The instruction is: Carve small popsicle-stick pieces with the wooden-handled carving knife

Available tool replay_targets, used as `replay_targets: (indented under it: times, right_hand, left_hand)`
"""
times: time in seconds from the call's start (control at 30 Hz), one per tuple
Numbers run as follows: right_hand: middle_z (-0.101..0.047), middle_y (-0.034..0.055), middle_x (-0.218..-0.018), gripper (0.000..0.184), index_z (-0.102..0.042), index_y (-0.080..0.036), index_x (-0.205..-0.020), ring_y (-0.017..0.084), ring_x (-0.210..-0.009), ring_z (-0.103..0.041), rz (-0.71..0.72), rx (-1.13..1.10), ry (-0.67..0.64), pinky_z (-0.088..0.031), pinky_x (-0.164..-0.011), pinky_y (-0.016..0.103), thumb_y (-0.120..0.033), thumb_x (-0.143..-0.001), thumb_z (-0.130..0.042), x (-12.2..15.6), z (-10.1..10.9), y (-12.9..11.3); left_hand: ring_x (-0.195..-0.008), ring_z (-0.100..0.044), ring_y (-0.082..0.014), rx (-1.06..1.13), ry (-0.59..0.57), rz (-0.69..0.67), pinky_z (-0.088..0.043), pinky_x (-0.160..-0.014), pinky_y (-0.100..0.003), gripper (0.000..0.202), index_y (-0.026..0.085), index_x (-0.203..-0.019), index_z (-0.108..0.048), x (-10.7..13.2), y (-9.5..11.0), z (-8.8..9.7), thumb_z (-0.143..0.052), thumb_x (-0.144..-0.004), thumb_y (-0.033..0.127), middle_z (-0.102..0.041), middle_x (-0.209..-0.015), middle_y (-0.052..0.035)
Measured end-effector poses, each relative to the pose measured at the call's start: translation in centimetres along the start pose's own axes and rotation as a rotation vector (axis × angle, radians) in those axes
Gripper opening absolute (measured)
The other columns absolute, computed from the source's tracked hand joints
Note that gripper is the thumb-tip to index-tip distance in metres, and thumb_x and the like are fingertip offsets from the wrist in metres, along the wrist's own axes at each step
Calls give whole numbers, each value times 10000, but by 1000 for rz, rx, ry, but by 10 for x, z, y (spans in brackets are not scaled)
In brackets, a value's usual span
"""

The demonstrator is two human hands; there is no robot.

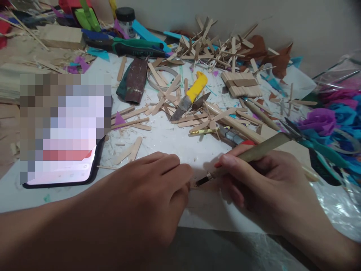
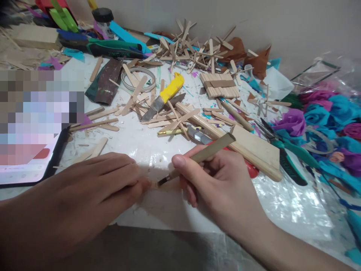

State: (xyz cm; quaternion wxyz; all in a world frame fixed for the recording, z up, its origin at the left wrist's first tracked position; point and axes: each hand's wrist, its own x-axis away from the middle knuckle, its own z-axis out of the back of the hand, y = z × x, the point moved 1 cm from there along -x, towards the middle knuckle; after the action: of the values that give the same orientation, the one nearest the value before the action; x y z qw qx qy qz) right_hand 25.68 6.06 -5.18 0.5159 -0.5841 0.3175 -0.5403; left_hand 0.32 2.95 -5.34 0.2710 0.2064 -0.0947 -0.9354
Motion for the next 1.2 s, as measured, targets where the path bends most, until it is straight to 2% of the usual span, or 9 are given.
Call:
replay_targets:
  times: [0.2,0.43,0.53,0.63,0.8,0.83,0.9,1.0,1.2]
  right_hand:
    - [-745,30,-651,326,-895,-276,-883,123,-473,-614,16,-53,32,-455,-457,248,-587,-920,-983,3,11,7]
    - [-684,52,-522,440,-900,-264,-749,142,-467,-579,-7,126,144,-351,-439,261,-682,-841,-1002,14,7,-4]
    - [-722,63,-537,422,-899,-276,-728,151,-494,-597,-16,195,176,-384,-463,267,-672,-820,-1011,16,5,-10]
    - [-737,54,-562,425,-916,-277,-786,166,-510,-610,-92,177,218,-433,-491,277,-664,-701,-1071,20,4,-17]
    - [-612,0,-505,498,-832,-251,-714,96,-460,-429,-176,153,284,-231,-448,222,-652,-618,-1111,30,10,-25]
    - [-615,3,-509,496,-842,-250,-715,97,-464,-434,-156,157,280,-250,-442,217,-669,-644,-1098,33,13,-24]
    - [-721,46,-581,430,-916,-267,-822,134,-479,-546,-87,112,195,-393,-440,234,-674,-764,-1039,35,17,-21]
    - [-888,113,-822,273,-977,-304,-1030,189,-585,-718,-22,-43,75,-573,-519,270,-545,-902,-985,35,22,-14]
    - [-889,114,-837,200,-992,-301,-994,150,-577,-705,-40,-44,55,-598,-512,230,-455,-871,-1031,30,28,-8]
  left_hand:
    - [-881,-567,-268,24,35,7,-517,-774,-457,309,115,-1024,-829,0,-1,-2,-549,-1127,35,-680,-982,-61]
    - [-894,-544,-265,52,46,26,-494,-800,-459,232,101,-1098,-816,3,0,-3,-594,-1113,36,-654,-994,-50]
    - [-910,-539,-262,61,41,31,-480,-828,-458,222,99,-1126,-804,4,-2,-5,-591,-1116,37,-640,-1006,-47]
    - [-918,-528,-258,64,49,27,-453,-846,-453,217,113,-1098,-788,5,-3,-6,-583,-1137,52,-623,-1005,-41]
    - [-884,-552,-255,65,86,29,-463,-854,-443,344,127,-1021,-803,5,-3,-6,-509,-1194,82,-654,-966,-39]
    - [-882,-564,-256,46,96,20,-468,-853,-443,375,129,-1011,-808,4,-2,-5,-487,-1201,82,-667,-962,-39]
    - [-874,-588,-259,5,116,9,-469,-843,-451,396,138,-997,-813,3,-2,-5,-478,-1200,77,-692,-957,-38]
    - [-851,-613,-261,-40,140,6,-457,-826,-465,387,143,-991,-817,3,-3,-7,-488,-1174,54,-716,-951,-38]
    - [-840,-620,-259,-89,171,19,-460,-852,-470,359,132,-1081,-839,1,-6,-9,-498,-1163,54,-716,-926,-31]
